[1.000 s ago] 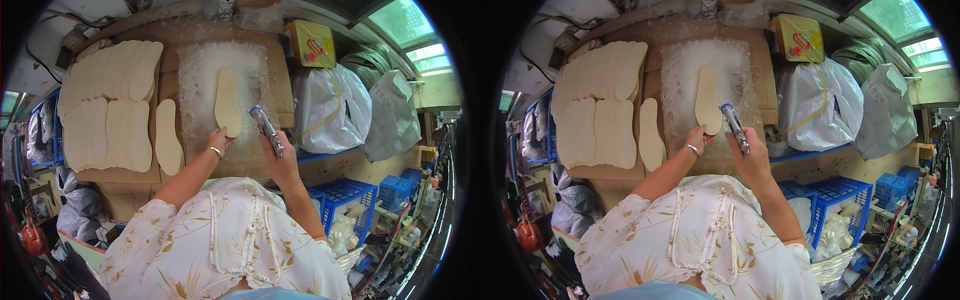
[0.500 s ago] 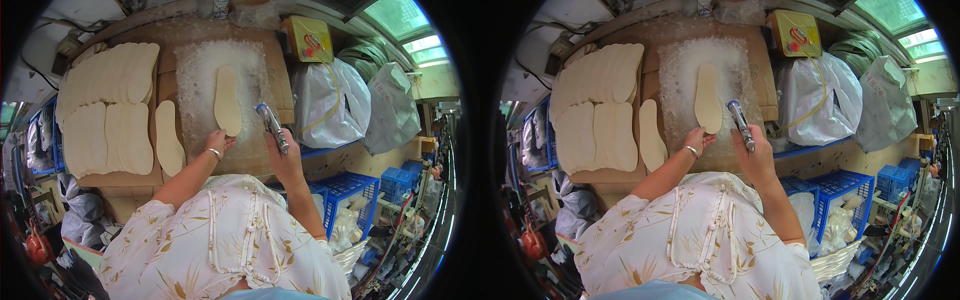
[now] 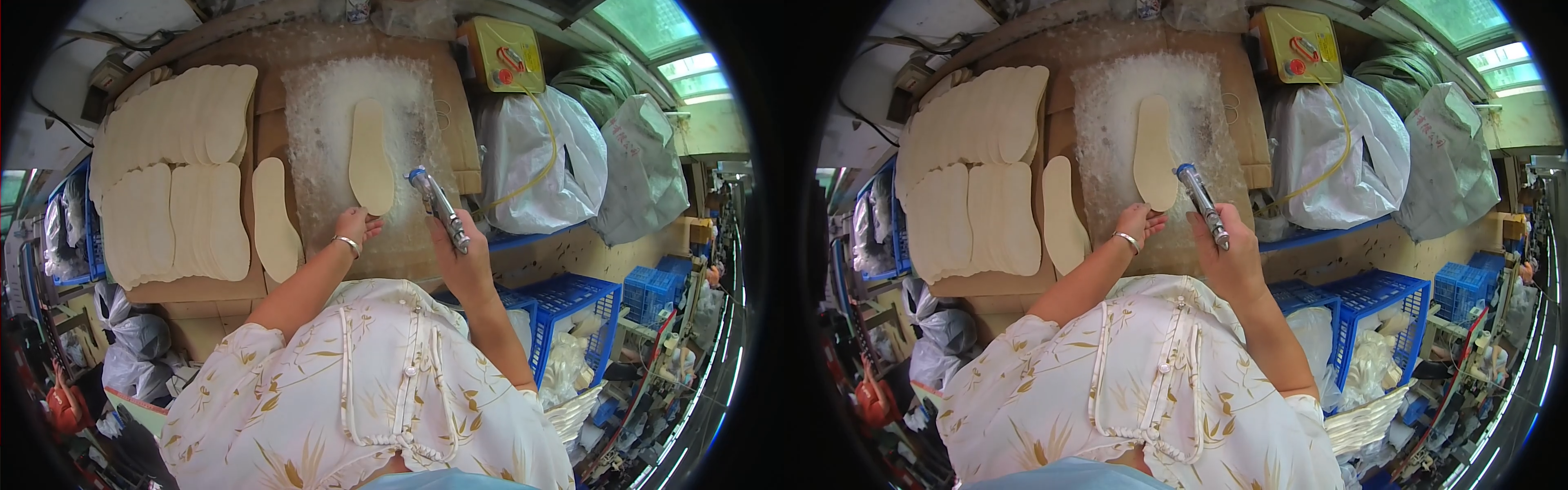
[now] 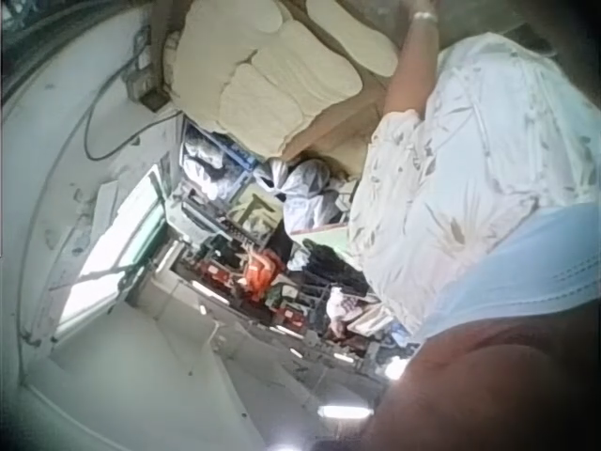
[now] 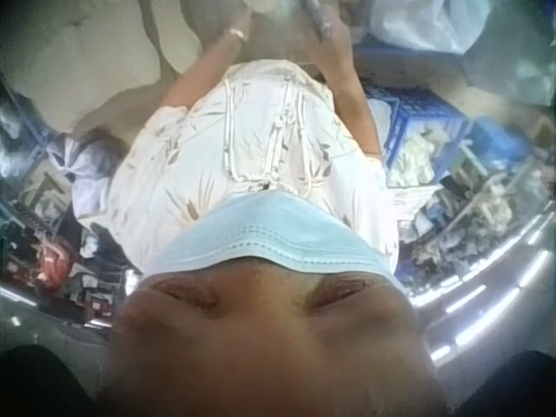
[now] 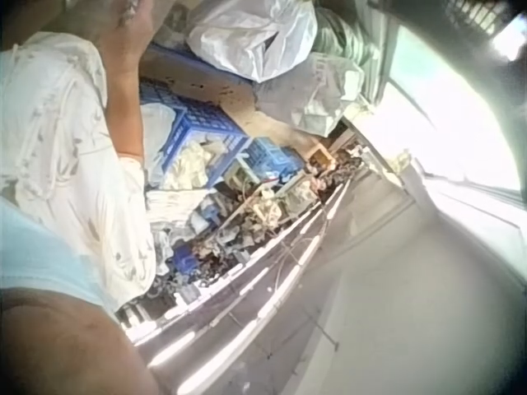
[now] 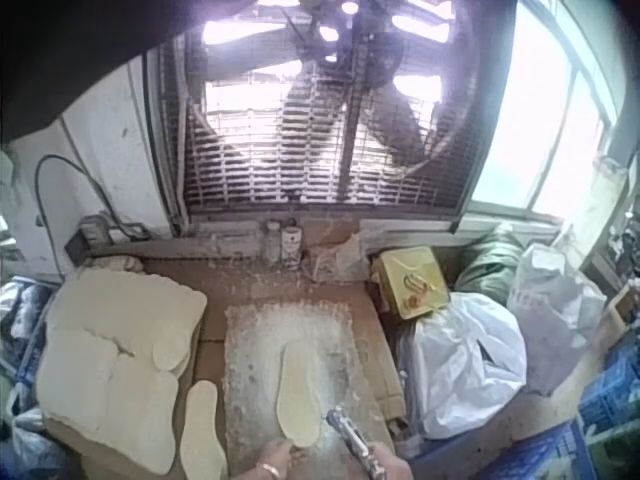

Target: Applying adhesive spray to shoe insoles and organizing them.

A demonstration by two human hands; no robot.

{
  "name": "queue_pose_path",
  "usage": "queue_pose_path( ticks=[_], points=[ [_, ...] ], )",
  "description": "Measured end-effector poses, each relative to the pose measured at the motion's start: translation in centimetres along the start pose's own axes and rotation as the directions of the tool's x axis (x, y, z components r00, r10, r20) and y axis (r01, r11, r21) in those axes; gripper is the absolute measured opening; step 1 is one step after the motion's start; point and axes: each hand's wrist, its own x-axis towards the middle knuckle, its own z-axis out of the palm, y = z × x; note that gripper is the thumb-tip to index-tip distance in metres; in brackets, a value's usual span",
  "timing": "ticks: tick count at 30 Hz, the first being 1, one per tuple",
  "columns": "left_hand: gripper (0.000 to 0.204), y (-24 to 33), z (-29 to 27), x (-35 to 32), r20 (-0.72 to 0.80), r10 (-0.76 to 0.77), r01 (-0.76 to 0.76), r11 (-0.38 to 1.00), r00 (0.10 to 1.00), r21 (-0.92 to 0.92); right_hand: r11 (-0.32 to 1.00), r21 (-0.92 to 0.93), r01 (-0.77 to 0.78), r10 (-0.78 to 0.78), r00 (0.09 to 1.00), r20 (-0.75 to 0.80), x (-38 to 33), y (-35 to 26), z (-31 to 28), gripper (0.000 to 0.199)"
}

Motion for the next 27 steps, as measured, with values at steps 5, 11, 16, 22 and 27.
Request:
queue_pose_path(
  ticks=[5,11,16,22,27],
  points=[
    [0.02,-0.5,-0.5,0.6,0.026,0.011,-0.012,0.999,1.0,0.031,0.999,-0.015,-0.033,0.034,0.999,0.023,-0.4,-0.1,-0.2,0.022],
    [0.02,-0.5,-0.5,0.6,0.025,0.011,-0.012,0.999,1.0,0.05,0.995,-0.014,-0.1,0.099,0.995,-0.016,-0.2,-0.1,-0.2,0.022],
    [0.021,-0.8,-0.8,1.1,0.021,0.014,-0.015,0.998,1.0,0.055,0.999,0.027,0.025,-0.025,1.0,-0.003,-0.8,0.1,0.2,0.023],
    [0.019,-0.6,-0.7,0.7,0.041,0.011,-0.013,0.998,0.999,0.061,0.996,-0.039,-0.077,0.077,0.997,-0.013,-1.1,0.5,-0.2,0.021],
    [0.019,-0.5,-0.7,0.6,0.017,-0.003,0.002,0.997,1.0,0.074,0.999,-0.027,-0.022,0.022,1.0,-0.006,-1.8,0.4,-0.2,0.018]
  ],
)
